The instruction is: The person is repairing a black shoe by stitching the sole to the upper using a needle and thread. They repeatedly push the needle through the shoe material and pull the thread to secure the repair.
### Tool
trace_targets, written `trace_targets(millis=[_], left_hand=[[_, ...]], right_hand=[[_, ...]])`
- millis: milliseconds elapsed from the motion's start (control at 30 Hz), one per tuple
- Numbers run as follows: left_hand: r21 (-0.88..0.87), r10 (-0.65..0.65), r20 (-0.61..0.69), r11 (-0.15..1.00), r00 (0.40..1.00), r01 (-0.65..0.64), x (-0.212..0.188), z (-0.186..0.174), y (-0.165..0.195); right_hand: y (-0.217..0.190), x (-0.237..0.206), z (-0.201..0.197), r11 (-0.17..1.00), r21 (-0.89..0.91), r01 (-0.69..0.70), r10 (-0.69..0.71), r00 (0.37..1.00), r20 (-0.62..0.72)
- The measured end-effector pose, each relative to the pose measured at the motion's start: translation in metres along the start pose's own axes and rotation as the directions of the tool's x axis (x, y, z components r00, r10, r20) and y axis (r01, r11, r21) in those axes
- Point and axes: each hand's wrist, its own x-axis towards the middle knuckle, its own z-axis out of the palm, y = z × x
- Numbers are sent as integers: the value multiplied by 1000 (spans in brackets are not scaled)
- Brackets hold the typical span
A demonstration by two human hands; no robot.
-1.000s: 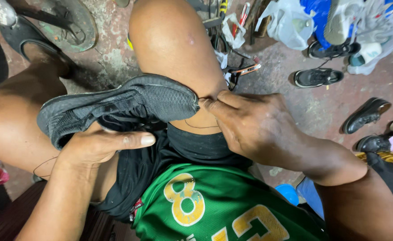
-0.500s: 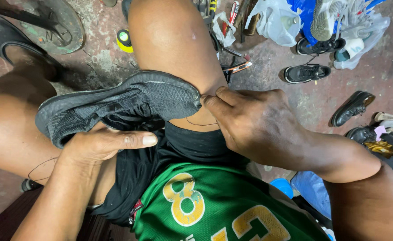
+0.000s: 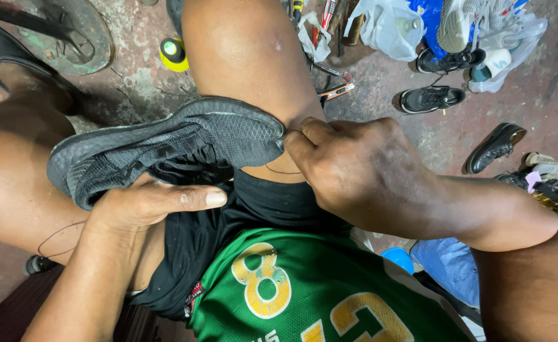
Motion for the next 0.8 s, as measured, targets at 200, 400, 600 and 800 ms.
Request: trace_targets(millis=[200,400,600,800], left_hand=[[-2,-29,-53,1000,998,29,0,0,-3],[-45,-35,-50,998,998,32,0,-1,-5],[-64,-6,-52,998,999,3,-4,-4,-9],[46,-130,-189,989,973,141,-5,12,7]], right_hand=[[2,2,2,1000,-19,19,-19,1000,18],[5,4,9,997,69,-38,36,999,23],[9,9,15,996,76,-42,43,999,-2],[16,6,13,997,81,-2,5,999,-37]])
